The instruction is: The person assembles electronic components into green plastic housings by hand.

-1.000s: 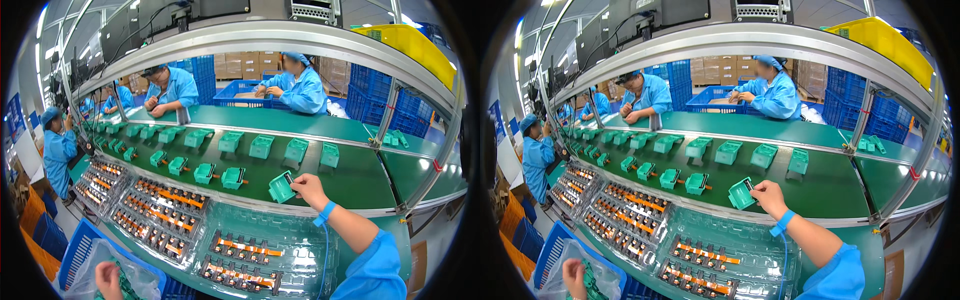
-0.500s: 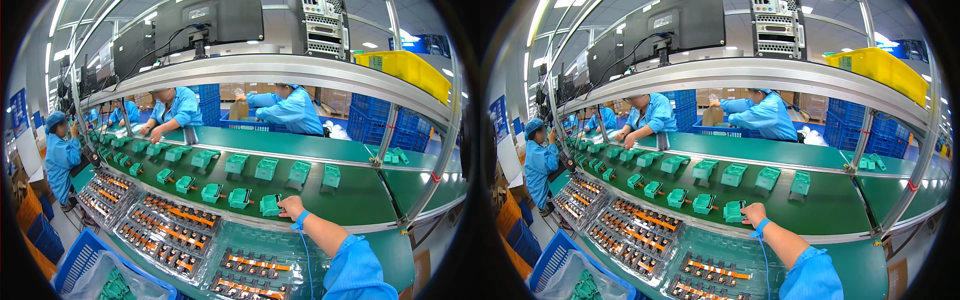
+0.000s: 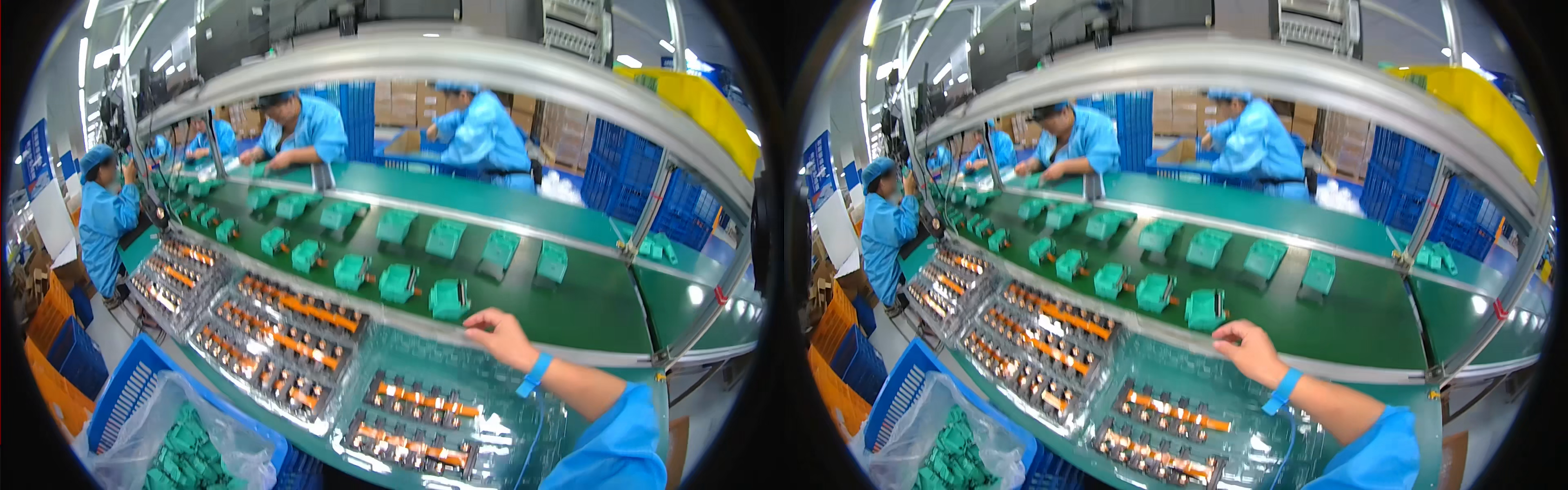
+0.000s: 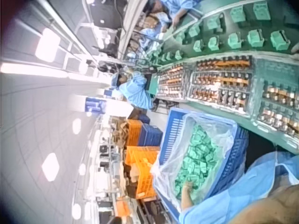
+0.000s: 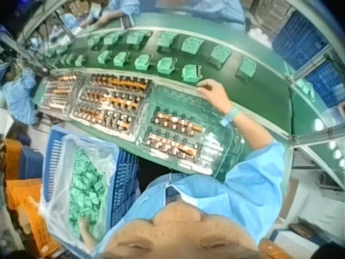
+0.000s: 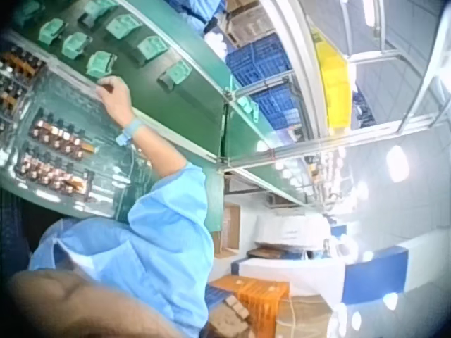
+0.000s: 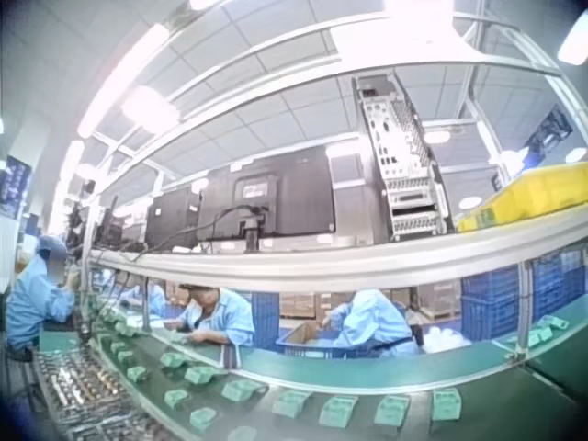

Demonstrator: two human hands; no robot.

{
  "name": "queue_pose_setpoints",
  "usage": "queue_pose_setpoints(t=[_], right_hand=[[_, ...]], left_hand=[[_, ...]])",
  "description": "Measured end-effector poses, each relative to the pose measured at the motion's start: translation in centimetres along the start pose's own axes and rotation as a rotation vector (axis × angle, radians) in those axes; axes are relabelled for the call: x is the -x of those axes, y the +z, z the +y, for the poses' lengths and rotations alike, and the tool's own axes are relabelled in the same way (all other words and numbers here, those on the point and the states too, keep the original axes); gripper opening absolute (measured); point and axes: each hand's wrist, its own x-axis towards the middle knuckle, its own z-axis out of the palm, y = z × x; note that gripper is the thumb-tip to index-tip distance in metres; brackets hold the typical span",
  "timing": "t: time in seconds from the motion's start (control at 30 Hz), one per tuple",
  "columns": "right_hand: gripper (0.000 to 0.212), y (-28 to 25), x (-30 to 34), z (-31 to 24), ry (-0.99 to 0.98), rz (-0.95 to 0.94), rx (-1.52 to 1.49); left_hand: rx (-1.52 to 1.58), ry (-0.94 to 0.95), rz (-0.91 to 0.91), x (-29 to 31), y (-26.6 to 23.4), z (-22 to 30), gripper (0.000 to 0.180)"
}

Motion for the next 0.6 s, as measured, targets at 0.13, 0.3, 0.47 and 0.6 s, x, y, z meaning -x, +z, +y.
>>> queue_pose_setpoints(t=[0.13,0.3,0.47,0.6], right_hand=[[0.013,-1.0,3.2,-3.7,-0.224,-0.295,-0.113],[0.011,-1.7,7.3,-3.5,-0.713,-0.538,0.18],[0.013,-1.5,10.0,-2.7,-0.853,-0.621,0.169],[0.019,-0.9,11.6,-3.0,-0.915,-0.702,0.337]], left_hand=[[-0.6,0.183,-0.047,3.8,-1.9,-14.5,0.038],[0.216,-0.002,0.304,2.8,-8.4,-0.3,0.038],[1.228,0.031,0.589,3.8,-11.9,7.1,0.031],[1.627,0.463,0.195,11.6,-14.1,26.7,0.031]])
